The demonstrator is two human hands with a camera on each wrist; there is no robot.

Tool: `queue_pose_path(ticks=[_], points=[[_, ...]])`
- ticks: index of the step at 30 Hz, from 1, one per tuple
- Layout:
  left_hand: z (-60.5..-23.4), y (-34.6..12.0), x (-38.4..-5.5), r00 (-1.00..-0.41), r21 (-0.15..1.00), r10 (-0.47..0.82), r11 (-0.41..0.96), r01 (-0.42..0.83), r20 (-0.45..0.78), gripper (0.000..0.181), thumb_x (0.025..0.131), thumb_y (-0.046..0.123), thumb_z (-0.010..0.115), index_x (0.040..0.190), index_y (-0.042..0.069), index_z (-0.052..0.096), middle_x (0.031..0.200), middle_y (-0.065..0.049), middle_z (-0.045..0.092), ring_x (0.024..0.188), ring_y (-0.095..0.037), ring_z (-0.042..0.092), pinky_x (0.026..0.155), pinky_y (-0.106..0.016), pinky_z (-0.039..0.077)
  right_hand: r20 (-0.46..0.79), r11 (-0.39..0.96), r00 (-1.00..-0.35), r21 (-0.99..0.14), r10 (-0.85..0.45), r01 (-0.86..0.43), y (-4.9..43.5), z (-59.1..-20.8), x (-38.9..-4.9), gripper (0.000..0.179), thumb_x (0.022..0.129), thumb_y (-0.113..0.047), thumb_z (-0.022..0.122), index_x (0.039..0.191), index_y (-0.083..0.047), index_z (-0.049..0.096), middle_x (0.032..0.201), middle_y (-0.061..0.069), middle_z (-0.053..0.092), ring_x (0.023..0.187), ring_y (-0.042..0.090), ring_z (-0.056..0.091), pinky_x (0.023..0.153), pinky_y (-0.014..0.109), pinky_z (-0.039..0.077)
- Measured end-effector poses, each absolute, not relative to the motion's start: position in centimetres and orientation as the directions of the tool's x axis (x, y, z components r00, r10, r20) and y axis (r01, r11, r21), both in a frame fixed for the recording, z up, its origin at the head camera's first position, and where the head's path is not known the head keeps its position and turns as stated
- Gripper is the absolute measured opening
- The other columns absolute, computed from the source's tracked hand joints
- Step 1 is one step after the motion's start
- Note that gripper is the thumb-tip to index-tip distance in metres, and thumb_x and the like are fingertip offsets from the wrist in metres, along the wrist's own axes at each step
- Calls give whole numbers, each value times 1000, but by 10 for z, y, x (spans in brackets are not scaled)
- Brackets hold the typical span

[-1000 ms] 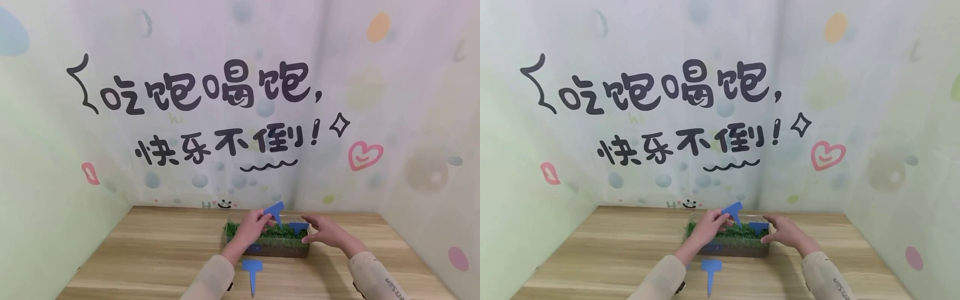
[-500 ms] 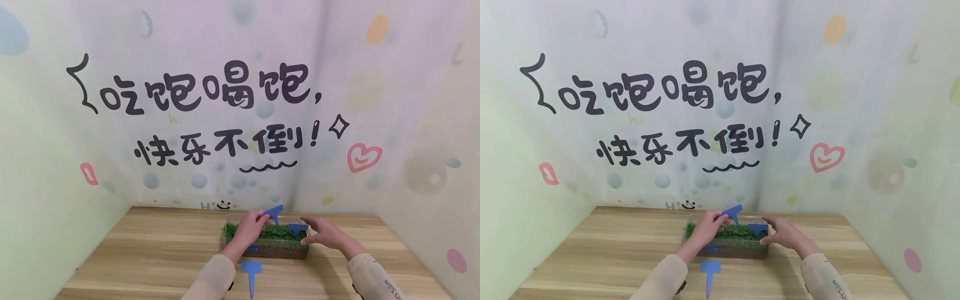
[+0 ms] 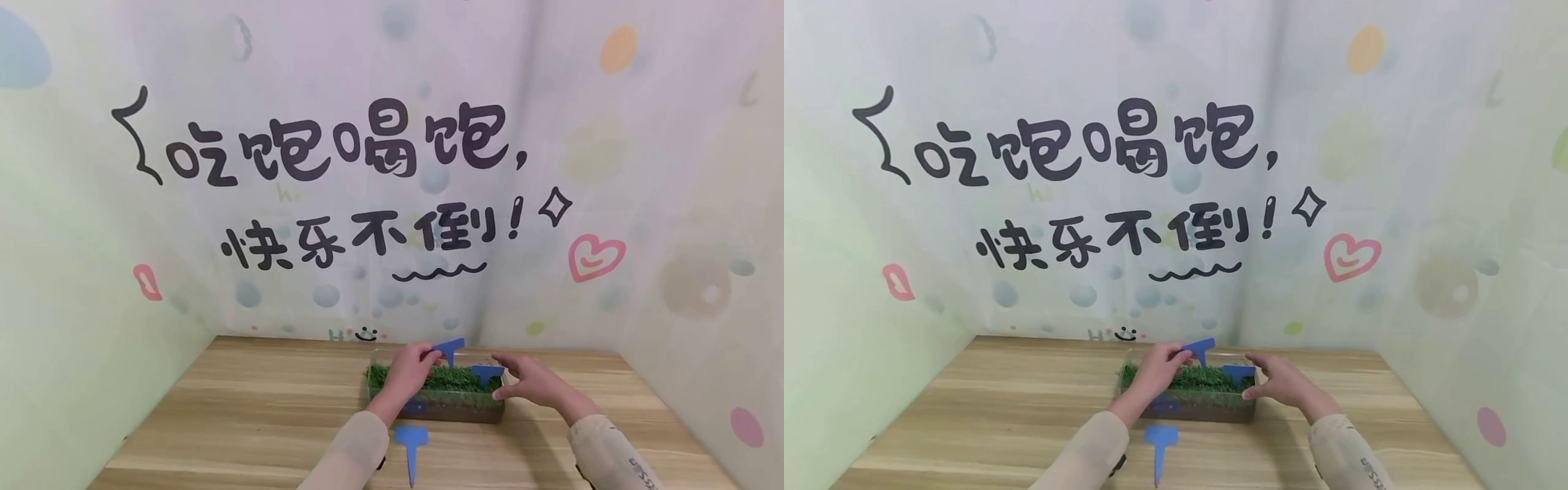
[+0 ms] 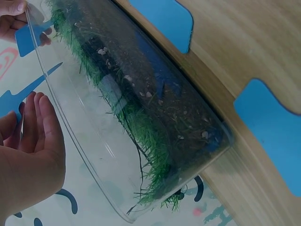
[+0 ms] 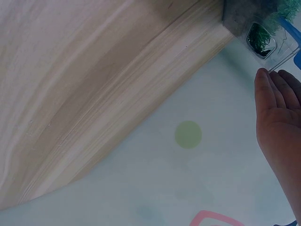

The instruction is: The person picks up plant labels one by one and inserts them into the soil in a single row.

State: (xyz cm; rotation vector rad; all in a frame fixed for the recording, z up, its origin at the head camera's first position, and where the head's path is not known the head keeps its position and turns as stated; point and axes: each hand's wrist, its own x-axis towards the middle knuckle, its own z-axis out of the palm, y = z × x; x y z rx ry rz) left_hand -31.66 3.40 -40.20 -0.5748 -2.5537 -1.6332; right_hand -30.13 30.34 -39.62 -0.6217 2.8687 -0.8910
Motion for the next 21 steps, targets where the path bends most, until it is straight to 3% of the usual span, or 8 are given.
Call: queue_pose_path(ticks=[4, 8, 12, 15, 19, 21], points=[[-402, 36, -317, -924, 850, 291, 393, 351, 248, 24, 103, 19, 55, 99, 6, 75, 98, -13, 74, 78, -24, 66, 60, -24, 46, 50, 751, -913, -550, -406, -364, 304, -396, -301, 83, 83, -31, 81, 144, 9, 43, 145, 36, 45, 126, 55, 52, 102, 58, 47], [-402, 38, -316, -920, 824, 310, 435, 363, 242, 24, 103, 20, 55, 102, 7, 76, 99, -12, 74, 61, -16, 51, 53, -24, 36, 53, 744, -910, -557, -412, -370, 304, -395, -301, 83, 82, -30, 82, 144, 11, 43, 144, 37, 45, 125, 56, 52, 102, 58, 47], [-402, 41, -314, -910, 805, 342, 455, 380, 235, 23, 103, 18, 55, 109, 8, 75, 104, -12, 74, 74, -22, 64, 54, -25, 36, 54, 740, -909, -562, -413, -370, 304, -395, -300, 83, 82, -30, 82, 144, 11, 43, 144, 37, 45, 126, 56, 51, 102, 59, 46], [-403, 43, -314, -905, 791, 363, 474, 386, 224, 23, 102, 18, 56, 113, 9, 74, 104, -12, 74, 77, -24, 65, 55, -27, 37, 52, 737, -910, -568, -411, -366, 304, -394, -299, 83, 83, -29, 81, 144, 11, 43, 145, 37, 45, 126, 56, 51, 103, 59, 46], [-405, 46, -314, -903, 767, 375, 509, 390, 210, 24, 102, 19, 57, 116, 10, 73, 102, -11, 74, 64, -14, 51, 56, -27, 38, 52, 738, -913, -571, -404, -359, 304, -394, -299, 83, 82, -29, 82, 144, 11, 44, 145, 36, 45, 126, 55, 51, 103, 58, 46], [-406, 46, -315, -904, 762, 375, 518, 389, 207, 24, 102, 20, 56, 118, 11, 73, 102, -9, 73, 65, -9, 50, 59, -28, 39, 51, 740, -915, -571, -401, -357, 303, -394, -299, 83, 82, -30, 82, 144, 10, 44, 145, 36, 45, 127, 55, 51, 103, 58, 46]])
